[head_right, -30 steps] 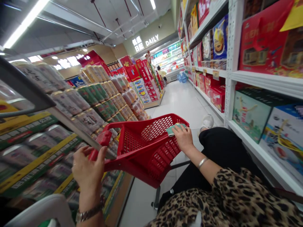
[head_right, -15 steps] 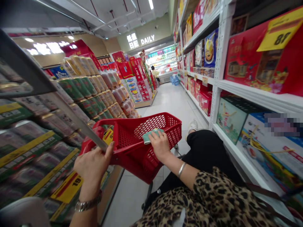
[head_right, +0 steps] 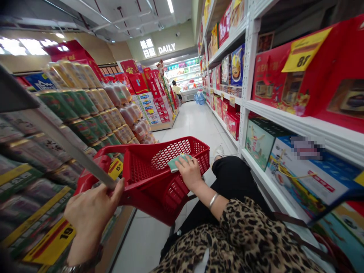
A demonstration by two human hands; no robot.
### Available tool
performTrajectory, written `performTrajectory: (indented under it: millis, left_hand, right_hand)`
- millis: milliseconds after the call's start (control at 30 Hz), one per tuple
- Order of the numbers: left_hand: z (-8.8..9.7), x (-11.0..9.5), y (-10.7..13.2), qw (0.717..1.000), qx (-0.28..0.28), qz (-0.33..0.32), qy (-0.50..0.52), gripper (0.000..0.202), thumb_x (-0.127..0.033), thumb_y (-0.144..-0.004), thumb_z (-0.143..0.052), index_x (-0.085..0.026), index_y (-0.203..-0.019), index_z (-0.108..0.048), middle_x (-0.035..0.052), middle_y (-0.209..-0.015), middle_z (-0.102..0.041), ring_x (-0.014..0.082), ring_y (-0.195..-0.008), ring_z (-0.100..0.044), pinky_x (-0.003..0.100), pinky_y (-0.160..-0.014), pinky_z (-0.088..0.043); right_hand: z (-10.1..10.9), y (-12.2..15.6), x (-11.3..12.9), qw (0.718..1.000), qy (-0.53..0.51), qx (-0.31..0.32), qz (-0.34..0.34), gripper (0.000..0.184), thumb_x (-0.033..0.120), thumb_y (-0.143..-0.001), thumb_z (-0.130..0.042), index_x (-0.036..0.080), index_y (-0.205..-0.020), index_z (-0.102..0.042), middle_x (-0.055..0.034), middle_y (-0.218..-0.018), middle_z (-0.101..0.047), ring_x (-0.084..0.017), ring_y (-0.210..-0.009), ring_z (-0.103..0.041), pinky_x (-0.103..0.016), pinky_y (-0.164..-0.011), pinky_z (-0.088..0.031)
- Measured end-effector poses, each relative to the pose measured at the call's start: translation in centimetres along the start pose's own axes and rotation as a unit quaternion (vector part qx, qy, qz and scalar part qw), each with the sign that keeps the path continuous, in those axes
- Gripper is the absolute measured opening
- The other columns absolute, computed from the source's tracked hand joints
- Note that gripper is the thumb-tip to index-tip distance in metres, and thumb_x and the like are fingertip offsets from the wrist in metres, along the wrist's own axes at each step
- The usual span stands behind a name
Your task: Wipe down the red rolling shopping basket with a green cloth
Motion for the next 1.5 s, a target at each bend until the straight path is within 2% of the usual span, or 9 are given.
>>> performTrajectory:
  millis: [233, 367, 567, 867, 967, 1067, 1300, 1400, 1500]
  left_hand:
    - [0.0, 1.3, 0.4, 1.000, 0.005, 0.008, -0.021, 0.062, -0.064, -0.095, -0.034, -0.020, -0.073, -0.072, 0.0100, -0.057, -0.063, 0.0255, -0.061, -0.062, 0.035, -0.062, -0.038]
    - [-0.1, 2.1, 0.8, 0.999, 0.000, 0.013, -0.030, 0.058, -0.063, -0.094, -0.038, -0.020, -0.077, -0.073, 0.0092, -0.055, -0.061, 0.0264, -0.062, -0.063, 0.036, -0.062, -0.041]
    - [0.4, 1.7, 1.1, 1.000, 0.004, 0.014, -0.016, 0.061, -0.062, -0.095, -0.035, -0.019, -0.074, -0.073, 0.0126, -0.059, -0.063, 0.0275, -0.064, -0.064, 0.037, -0.063, -0.041]
    - [1.0, 1.2, 1.2, 1.000, -0.006, 0.024, 0.005, 0.064, -0.065, -0.096, -0.031, -0.020, -0.075, -0.072, 0.0095, -0.058, -0.063, 0.0241, -0.062, -0.060, 0.035, -0.065, -0.037]
    - [1.1, 1.2, 1.4, 1.000, -0.007, 0.021, 0.016, 0.063, -0.064, -0.096, -0.032, -0.020, -0.073, -0.071, 0.0099, -0.059, -0.064, 0.0245, -0.063, -0.060, 0.035, -0.065, -0.036]
    - [1.2, 1.1, 1.5, 0.999, -0.013, 0.015, 0.028, 0.061, -0.064, -0.095, -0.034, -0.021, -0.067, -0.068, 0.0094, -0.059, -0.063, 0.0242, -0.064, -0.059, 0.035, -0.066, -0.036]
    - [1.4, 0.9, 1.5, 0.998, -0.018, 0.027, 0.049, 0.060, -0.065, -0.093, -0.036, -0.022, -0.062, -0.065, 0.0085, -0.057, -0.063, 0.0235, -0.063, -0.058, 0.035, -0.068, -0.037]
    - [1.5, 0.8, 1.4, 0.998, -0.014, 0.032, 0.057, 0.061, -0.065, -0.093, -0.037, -0.022, -0.061, -0.065, 0.0094, -0.057, -0.063, 0.0234, -0.063, -0.058, 0.035, -0.067, -0.036]
    - [1.4, 0.8, 1.4, 0.998, -0.014, 0.033, 0.054, 0.061, -0.066, -0.093, -0.037, -0.022, -0.061, -0.065, 0.0100, -0.058, -0.063, 0.0237, -0.064, -0.058, 0.035, -0.066, -0.036]
  right_hand:
    - [-0.2, 0.3, -10.5, 0.982, 0.069, 0.019, -0.175, 0.046, 0.010, -0.101, -0.036, 0.028, -0.127, -0.068, -0.0074, -0.134, -0.067, -0.027, -0.123, -0.054, -0.047, -0.099, -0.037]
    - [-0.5, 0.3, -12.8, 0.975, 0.069, 0.016, -0.212, 0.047, 0.008, -0.098, -0.035, 0.027, -0.125, -0.069, -0.0082, -0.120, -0.071, -0.025, -0.110, -0.057, -0.042, -0.094, -0.038]
    - [0.2, 0.8, -9.2, 0.983, 0.077, 0.012, -0.163, 0.039, 0.012, -0.099, -0.043, 0.026, -0.122, -0.071, -0.0090, -0.134, -0.066, -0.028, -0.119, -0.055, -0.043, -0.095, -0.038]
    - [1.3, 3.0, 3.3, 0.995, -0.017, -0.084, 0.050, 0.039, 0.012, -0.098, -0.052, 0.030, -0.130, -0.068, -0.0054, -0.138, -0.066, -0.027, -0.132, -0.053, -0.044, -0.103, -0.039]
    - [2.1, 3.3, 5.7, 0.988, -0.033, -0.114, 0.098, 0.040, 0.013, -0.099, -0.050, 0.031, -0.130, -0.068, -0.0041, -0.139, -0.065, -0.027, -0.132, -0.053, -0.044, -0.106, -0.039]
    - [2.0, 2.6, 4.9, 0.990, -0.049, -0.091, 0.097, 0.041, 0.013, -0.099, -0.050, 0.033, -0.129, -0.068, -0.0035, -0.138, -0.066, -0.024, -0.130, -0.056, -0.043, -0.107, -0.038]
    - [0.8, 0.4, -2.8, 0.995, -0.093, -0.009, -0.045, 0.049, 0.000, -0.093, -0.047, 0.029, -0.125, -0.071, -0.0053, -0.134, -0.069, -0.021, -0.122, -0.064, -0.042, -0.101, -0.041]
    - [0.8, 0.2, -2.3, 0.993, -0.114, -0.014, -0.024, 0.046, 0.000, -0.093, -0.047, 0.028, -0.119, -0.073, -0.0047, -0.130, -0.071, -0.020, -0.121, -0.065, -0.041, -0.103, -0.040]
    - [1.1, 0.2, 0.8, 0.990, -0.131, -0.030, 0.044, 0.043, 0.003, -0.094, -0.050, 0.029, -0.119, -0.073, -0.0050, -0.130, -0.071, -0.021, -0.123, -0.064, -0.041, -0.104, -0.039]
Point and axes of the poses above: each hand's wrist, its own y-axis away from the middle knuckle, its own z-axis out of the back of the hand, x = y × z, the point moved 8 cm from there along -y, towards the middle knuckle
